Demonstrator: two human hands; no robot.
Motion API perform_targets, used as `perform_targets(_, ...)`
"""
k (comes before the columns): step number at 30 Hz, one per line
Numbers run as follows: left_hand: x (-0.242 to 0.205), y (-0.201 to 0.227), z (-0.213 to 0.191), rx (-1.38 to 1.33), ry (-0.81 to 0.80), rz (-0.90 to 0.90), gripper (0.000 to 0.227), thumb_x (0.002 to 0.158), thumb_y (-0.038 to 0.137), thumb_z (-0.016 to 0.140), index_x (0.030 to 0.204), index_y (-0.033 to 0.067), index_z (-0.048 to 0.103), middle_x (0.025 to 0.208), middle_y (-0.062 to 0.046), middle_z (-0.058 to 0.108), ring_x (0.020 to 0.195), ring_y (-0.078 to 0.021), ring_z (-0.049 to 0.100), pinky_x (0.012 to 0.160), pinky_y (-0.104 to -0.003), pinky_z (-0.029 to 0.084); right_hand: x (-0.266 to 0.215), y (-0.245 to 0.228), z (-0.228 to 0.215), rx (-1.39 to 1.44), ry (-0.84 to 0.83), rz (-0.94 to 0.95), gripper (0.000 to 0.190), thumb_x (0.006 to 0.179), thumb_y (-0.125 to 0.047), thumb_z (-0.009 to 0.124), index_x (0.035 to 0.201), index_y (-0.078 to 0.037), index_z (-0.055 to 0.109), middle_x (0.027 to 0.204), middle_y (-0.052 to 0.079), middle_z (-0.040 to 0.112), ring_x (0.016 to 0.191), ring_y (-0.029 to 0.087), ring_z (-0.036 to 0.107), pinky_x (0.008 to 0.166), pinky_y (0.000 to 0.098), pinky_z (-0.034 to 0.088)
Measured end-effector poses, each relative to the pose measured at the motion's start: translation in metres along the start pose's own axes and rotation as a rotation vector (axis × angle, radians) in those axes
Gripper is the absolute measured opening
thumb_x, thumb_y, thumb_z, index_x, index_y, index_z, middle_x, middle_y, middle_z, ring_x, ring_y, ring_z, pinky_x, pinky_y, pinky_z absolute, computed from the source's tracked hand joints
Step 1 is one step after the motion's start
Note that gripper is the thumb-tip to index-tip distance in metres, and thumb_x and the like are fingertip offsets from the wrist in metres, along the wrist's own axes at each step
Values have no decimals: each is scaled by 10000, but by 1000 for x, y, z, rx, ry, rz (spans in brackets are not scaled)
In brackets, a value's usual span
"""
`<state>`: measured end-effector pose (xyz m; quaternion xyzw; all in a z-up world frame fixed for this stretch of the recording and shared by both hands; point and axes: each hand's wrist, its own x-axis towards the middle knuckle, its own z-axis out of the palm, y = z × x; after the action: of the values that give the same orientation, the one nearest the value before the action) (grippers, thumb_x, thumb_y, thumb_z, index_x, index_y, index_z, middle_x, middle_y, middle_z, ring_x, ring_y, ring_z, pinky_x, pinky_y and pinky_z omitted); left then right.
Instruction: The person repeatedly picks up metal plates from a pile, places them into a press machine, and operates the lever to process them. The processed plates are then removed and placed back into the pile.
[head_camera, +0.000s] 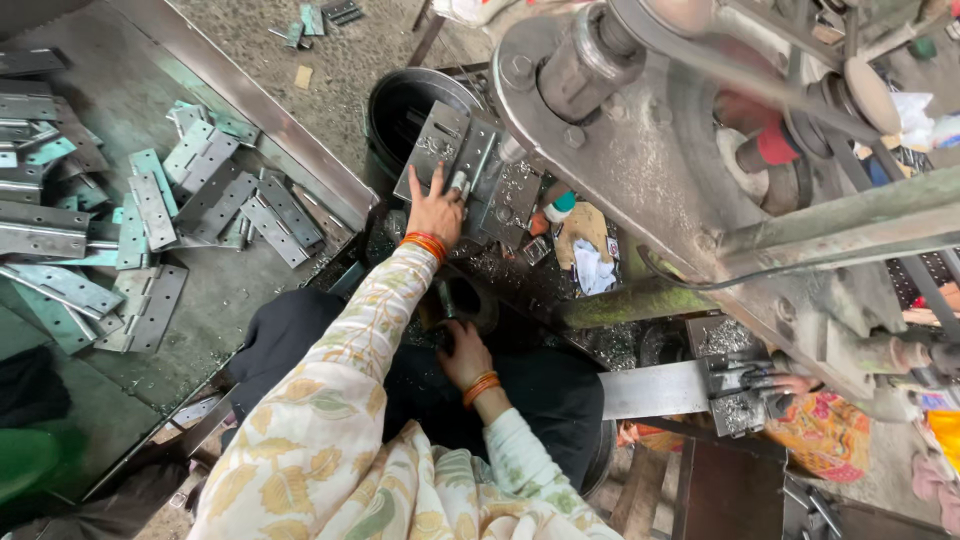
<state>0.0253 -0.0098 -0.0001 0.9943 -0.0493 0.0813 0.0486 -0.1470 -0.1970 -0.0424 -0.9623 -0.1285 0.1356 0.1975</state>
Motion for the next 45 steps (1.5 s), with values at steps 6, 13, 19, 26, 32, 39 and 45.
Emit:
perform_targets(6,28,-2,-2,4,-102,-44,475,1074,304,349,1500,185,521,1573,47,466,1574,-360,107,1126,-817,-17,25,-3,-42,-60,-12,-124,553,852,-305,742,1354,-124,597,1174,196,675,1093,427,653,925,493,542)
perform_targets(13,48,-4,9,-10,-69,-62,502,1055,314,320,1502,163,494,1589,35,434,1552,-350,112,1118,-811,-22,-15,2,29,70,113,-55,515,819,-219,732,1315,-222,592,1345,212,567,1067,464,641,867,509,562)
perform_targets(19,41,-2,-2,16,68,-59,472,977,278,448,1419,167,568,1552,-4,479,1508,-383,183,1077,-838,39,-1,32,48,21,131,-157,504,804,-208,758,1283,-186,602,1311,210,579,1103,467,630,887,508,552)
perform_targets(26,-33,-63,15,-232,324,-195,407,939,326,628,1298,149,704,1377,-34,610,1406,-342,388,1122,-688,268,21,20,-11,-4,90,-279,495,829,-261,764,1279,-106,629,1185,232,684,1095,433,657,934,475,536)
perform_targets(32,-185,-202,86,-198,165,-610,415,742,259,763,1153,205,748,1189,-23,662,1162,-281,561,892,-550,475,23,-21,-52,-4,-32,-201,423,827,-285,759,1224,-158,690,1125,216,720,1066,401,686,926,450,541)
perform_targets(39,-353,-257,122,89,210,-922,573,910,188,609,1475,102,574,1390,-87,585,1272,-296,512,1131,-665,272,17,-40,-61,-20,-64,-118,420,826,-277,749,1226,-159,694,1134,208,723,1056,381,697,928,437,543)
perform_targets(45,-341,-269,122,246,102,-841,593,878,214,588,1456,87,561,1460,-92,547,1412,-274,432,1135,-740,133,16,-43,-59,2,-61,-125,409,829,-267,747,1218,-150,697,1146,190,737,1055,364,710,919,421,549)
